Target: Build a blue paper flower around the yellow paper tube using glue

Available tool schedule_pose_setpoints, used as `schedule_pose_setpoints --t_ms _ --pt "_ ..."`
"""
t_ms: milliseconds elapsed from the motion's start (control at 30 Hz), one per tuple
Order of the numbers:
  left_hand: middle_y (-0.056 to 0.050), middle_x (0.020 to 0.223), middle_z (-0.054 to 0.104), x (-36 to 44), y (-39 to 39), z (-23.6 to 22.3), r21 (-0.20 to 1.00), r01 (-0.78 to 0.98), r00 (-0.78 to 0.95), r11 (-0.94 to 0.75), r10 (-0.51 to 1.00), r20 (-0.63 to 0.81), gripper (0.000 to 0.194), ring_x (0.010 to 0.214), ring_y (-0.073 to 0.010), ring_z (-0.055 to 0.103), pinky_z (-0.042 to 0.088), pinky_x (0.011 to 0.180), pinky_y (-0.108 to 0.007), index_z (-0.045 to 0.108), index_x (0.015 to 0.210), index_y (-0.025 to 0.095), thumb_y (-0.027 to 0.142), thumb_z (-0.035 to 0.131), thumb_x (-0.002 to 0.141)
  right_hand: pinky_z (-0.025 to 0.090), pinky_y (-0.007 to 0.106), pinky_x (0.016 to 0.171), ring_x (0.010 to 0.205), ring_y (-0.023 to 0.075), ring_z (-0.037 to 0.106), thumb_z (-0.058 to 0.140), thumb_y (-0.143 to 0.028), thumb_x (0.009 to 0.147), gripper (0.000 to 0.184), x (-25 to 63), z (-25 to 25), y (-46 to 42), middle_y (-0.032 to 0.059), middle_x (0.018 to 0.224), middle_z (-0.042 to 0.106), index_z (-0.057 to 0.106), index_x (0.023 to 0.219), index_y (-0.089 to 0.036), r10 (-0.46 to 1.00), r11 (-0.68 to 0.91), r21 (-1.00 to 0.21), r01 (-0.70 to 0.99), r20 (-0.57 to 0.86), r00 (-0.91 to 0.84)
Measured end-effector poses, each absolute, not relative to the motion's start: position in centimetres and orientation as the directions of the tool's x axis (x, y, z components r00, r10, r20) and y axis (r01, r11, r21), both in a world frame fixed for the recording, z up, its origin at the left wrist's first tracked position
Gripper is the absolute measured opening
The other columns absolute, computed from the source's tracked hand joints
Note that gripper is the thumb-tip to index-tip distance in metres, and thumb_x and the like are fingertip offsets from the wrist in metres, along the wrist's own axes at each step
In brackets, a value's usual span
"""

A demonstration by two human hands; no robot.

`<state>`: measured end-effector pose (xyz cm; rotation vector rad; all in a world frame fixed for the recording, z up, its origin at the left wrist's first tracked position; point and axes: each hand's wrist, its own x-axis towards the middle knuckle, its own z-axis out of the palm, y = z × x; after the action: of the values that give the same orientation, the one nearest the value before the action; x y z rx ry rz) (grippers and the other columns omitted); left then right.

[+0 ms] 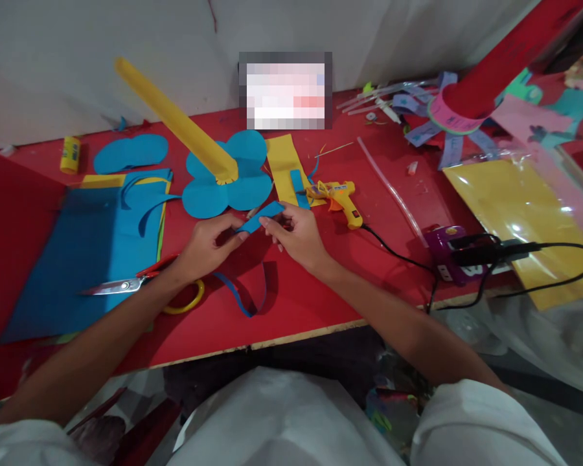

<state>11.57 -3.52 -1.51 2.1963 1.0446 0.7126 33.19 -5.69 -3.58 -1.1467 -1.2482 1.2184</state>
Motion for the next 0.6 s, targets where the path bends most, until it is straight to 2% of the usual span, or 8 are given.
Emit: schedule_pose_setpoints --t_ms 133,333,600 --pt "-0.003 0.085 0.070 11.60 -3.45 -1.73 0.701 0.490 0.543 -0.517 0.811 0.218 0.023 0.077 -0.0170 0.062 0.045 0.072 -0.029 0.065 0.090 0.019 0.037 0.056 0.101 0.041 0.023 0.039 0.043 0.0083 0.050 0.080 -0.064 0.081 0.049 33.21 -3.45 -5.61 -0.0030 0.055 0.059 0.060 0.068 -0.021 0.999 0.045 -0.998 -0.035 0.046 -0.014" --pt "0.001 0.072 0.060 11.60 -3.40 -2.06 0.709 0.497 0.524 -0.500 0.824 0.214 0.023 0.065 -0.0136 0.051 0.037 0.062 -0.027 0.057 0.080 0.019 0.033 0.059 0.099 0.042 0.022 0.039 0.046 0.0078 0.051 0.084 -0.067 0.076 0.053 33.23 -3.41 -5.52 -0.0031 0.063 0.064 0.056 0.075 -0.022 0.999 0.031 -0.996 -0.080 0.030 0.016" --pt "0.003 0.065 0.050 11.51 -3.49 -1.71 0.725 0.476 0.557 -0.498 0.808 0.189 0.031 0.060 -0.0123 0.044 0.032 0.058 -0.027 0.051 0.075 0.020 0.036 0.059 0.100 0.043 0.020 0.037 0.046 0.0076 0.053 0.087 -0.060 0.076 0.048 33.21 -3.23 -5.65 -0.0028 0.063 0.065 0.060 0.074 -0.020 0.999 0.045 -0.986 -0.160 0.043 0.016"
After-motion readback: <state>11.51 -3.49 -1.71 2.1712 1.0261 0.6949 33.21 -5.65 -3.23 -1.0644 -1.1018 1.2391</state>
